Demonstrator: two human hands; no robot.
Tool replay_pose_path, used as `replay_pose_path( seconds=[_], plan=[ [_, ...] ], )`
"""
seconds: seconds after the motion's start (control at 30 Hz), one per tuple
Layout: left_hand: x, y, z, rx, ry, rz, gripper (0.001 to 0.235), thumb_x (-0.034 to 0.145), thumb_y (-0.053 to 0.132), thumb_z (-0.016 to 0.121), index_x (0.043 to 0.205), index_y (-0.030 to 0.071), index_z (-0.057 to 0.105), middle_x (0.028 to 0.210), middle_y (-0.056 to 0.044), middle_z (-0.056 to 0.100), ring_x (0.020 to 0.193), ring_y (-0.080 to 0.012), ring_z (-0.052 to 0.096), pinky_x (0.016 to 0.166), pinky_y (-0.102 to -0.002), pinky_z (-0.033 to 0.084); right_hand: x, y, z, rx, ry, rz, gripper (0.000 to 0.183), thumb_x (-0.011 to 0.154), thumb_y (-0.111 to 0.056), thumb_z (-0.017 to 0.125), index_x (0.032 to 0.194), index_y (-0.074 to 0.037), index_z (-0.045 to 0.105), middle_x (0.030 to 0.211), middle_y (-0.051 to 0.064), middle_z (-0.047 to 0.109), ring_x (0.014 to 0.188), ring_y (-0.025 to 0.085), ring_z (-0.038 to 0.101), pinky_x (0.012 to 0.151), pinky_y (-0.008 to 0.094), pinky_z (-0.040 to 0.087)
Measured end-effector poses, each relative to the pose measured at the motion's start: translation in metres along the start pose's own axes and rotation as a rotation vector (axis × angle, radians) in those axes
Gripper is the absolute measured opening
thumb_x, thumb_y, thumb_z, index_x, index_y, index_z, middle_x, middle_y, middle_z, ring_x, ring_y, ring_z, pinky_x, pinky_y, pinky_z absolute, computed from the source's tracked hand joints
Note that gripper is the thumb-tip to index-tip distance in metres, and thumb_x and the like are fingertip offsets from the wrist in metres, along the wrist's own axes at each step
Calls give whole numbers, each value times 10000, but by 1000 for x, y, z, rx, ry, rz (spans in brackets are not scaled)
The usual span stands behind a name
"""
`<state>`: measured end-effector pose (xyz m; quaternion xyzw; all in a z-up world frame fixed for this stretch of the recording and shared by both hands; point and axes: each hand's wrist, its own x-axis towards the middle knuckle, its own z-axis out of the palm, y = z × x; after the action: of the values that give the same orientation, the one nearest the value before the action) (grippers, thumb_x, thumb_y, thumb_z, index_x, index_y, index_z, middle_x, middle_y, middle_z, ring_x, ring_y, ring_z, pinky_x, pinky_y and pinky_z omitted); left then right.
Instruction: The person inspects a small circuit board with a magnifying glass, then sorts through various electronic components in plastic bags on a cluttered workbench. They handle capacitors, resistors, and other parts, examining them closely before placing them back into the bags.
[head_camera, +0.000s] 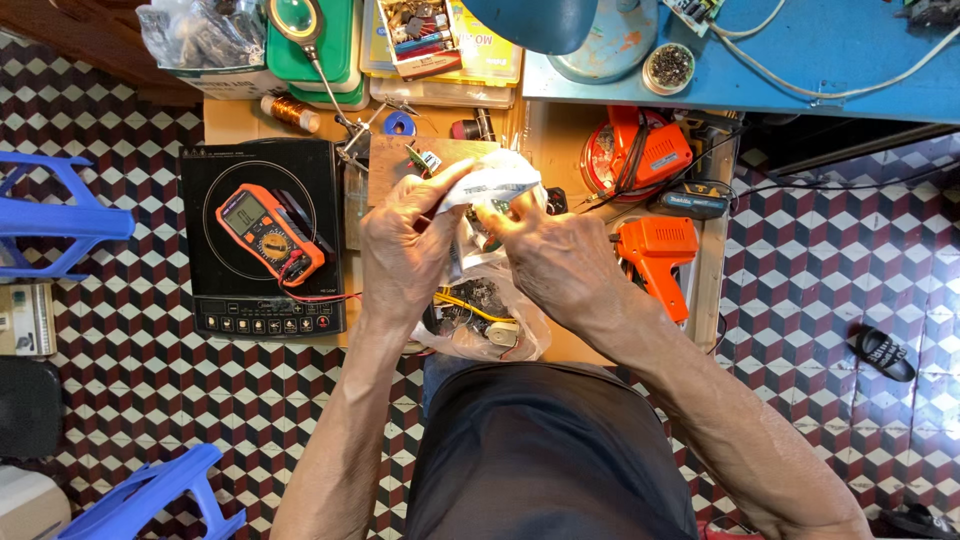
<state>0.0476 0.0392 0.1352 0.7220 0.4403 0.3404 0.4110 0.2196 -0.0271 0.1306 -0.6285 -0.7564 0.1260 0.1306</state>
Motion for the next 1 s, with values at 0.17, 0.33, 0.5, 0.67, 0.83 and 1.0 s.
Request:
replay_pose_path(
  seconds=[0.17,0.33,0.5,0.67,0.83,1.0],
  plan=[
    [-3,-2,-4,15,2,78,330,980,69,728,1308,89,716,970,-44,727,819,-86,658,697,-266,525,-2,2,4,-29,-1,53,336,855,-53,609,1184,-42,677,1032,172,680,579,298,698,456,443,535],
    [-7,1,0,15,0,42,331,967,57,727,1297,92,721,955,-60,729,804,-93,668,682,-259,526,-6,1,4,54,60,65,137,1019,-122,574,1073,-35,665,1021,152,681,677,298,713,535,431,559],
    [-14,4,4,-8,-1,27,335,961,43,735,1289,111,721,944,-56,726,777,-92,674,645,-258,530,-17,-2,0,66,-6,45,324,935,-165,601,1236,-76,681,1011,172,680,579,332,697,459,450,550],
    [-23,6,7,75,-4,81,382,950,23,736,1317,125,711,931,-56,683,749,-105,651,656,-272,526,-29,6,-1,118,-31,0,216,982,-240,603,1052,-49,678,1013,161,690,611,321,700,525,436,570],
    [-33,10,8,131,1,108,440,924,3,755,1341,136,702,882,-56,634,734,-116,627,660,-287,525,-43,11,-1,109,-34,-4,264,1016,-252,589,954,-2,649,874,171,685,615,325,696,541,440,571],
    [-42,14,13,148,-8,75,462,889,20,777,1326,152,701,864,-42,657,691,-111,621,612,-278,530,-54,11,1,57,-51,-8,276,1016,-260,600,901,-12,635,871,174,692,573,293,691,505,419,561]
  ],
)
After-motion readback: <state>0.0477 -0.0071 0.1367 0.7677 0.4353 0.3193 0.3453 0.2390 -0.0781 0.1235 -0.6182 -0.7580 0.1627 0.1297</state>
